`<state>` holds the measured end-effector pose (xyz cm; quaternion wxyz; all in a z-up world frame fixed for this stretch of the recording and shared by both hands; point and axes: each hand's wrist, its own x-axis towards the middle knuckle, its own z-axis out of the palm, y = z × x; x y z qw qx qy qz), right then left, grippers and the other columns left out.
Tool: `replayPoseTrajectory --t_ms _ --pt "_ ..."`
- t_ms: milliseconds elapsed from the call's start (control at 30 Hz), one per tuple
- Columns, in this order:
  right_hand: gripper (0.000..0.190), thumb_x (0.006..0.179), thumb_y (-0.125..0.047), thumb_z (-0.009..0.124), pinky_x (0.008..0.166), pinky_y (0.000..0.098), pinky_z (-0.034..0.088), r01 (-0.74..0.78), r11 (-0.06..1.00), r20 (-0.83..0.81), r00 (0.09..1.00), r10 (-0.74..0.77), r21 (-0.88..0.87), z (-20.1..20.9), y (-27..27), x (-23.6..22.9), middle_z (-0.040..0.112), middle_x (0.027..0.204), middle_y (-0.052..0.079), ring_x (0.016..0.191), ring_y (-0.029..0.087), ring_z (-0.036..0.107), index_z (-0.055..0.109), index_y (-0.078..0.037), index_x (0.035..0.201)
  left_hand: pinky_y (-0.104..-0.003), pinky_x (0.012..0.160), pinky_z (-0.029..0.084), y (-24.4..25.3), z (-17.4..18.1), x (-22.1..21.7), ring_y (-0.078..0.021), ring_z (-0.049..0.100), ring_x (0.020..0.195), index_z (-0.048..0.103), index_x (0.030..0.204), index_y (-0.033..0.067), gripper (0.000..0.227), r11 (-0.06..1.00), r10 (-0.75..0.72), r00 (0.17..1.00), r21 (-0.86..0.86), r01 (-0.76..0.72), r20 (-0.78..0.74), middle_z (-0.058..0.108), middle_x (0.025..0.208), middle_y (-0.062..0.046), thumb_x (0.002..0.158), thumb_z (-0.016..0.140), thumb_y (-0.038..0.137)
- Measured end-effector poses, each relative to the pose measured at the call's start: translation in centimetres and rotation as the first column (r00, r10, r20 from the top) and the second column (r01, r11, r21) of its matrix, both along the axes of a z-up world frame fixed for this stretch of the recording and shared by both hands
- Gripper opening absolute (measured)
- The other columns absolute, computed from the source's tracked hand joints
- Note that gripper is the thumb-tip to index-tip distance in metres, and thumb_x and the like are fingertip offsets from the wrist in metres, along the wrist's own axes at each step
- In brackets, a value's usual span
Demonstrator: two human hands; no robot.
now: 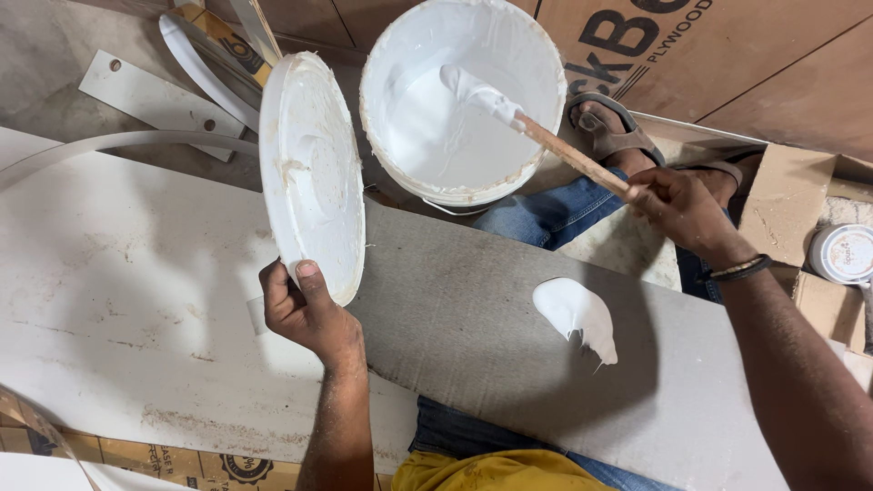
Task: The person scoops white paint from a bucket using a wooden stick and spreads it onto a rectangular board with a small scraper. They smooth the paint across the surface and then lift the board to inspect the coated side.
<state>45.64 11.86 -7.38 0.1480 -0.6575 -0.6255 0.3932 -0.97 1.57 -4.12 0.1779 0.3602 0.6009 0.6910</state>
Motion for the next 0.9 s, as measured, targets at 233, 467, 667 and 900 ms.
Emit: replayPoseTrajectory --t_ms 233,467,667,900 --pt "0.04 0.104 -0.035 0.056 0.047 0.028 0.045 0.051 0.971 -0.269 0.956 -0.116 -0.235 1.2 -1.2 0.0 0.062 0.068 0.005 0.055 0.011 0.053 0.074 0.0 0.109 -0.035 0.082 0.061 0.6 -0.1 0.3 -0.0117 0.067 0.094 0.065 0.101 -0.0002 0.047 1.0 -0.017 0.999 0.023 0.018 -0.028 0.058 0.101 -0.003 0.103 0.07 0.046" --pt "0.043 0.108 -0.033 0.045 0.041 0.0247 0.039 0.106 0.91 -0.461 0.835 -0.3 -0.4 3.4 -7.8 0.6 0.058 0.06 0.005 0.047 0.01 0.048 0.071 0.0 0.108 -0.031 0.079 0.056 0.5 0.6 0.2 -0.0095 0.063 0.088 0.065 0.103 0.0003 0.043 0.998 -0.04 0.997 0.043 0.043 -0.061 0.059 0.098 -0.001 0.105 0.068 0.044" --pt "0.048 0.103 -0.036 0.046 0.034 0.0259 0.039 0.115 0.887 -0.562 0.735 -0.379 -0.447 3.1 -18.8 3.8 0.055 0.053 0.005 0.038 0.012 0.046 0.071 0.004 0.108 -0.032 0.082 0.056 -0.4 1.2 0.1 -0.01 0.063 0.089 0.063 0.1 0.0 0.047 0.993 -0.064 0.997 0.098 0.067 -0.03 0.06 0.094 -0.002 0.104 0.071 0.046" --pt "0.054 0.102 -0.038 0.048 0.039 0.0318 0.044 0.514 0.697 -0.319 0.639 -0.7 -0.499 2.9 -41.6 7.7 0.06 0.063 0.014 0.045 0.019 0.05 0.069 0.01 0.114 -0.037 0.084 0.064 -1.1 1.7 -0.3 -0.0131 0.071 0.092 0.062 0.098 0.0019 0.052 0.992 -0.077 0.995 0.097 0.083 -0.066 0.064 0.093 -0.003 0.102 0.07 0.053"
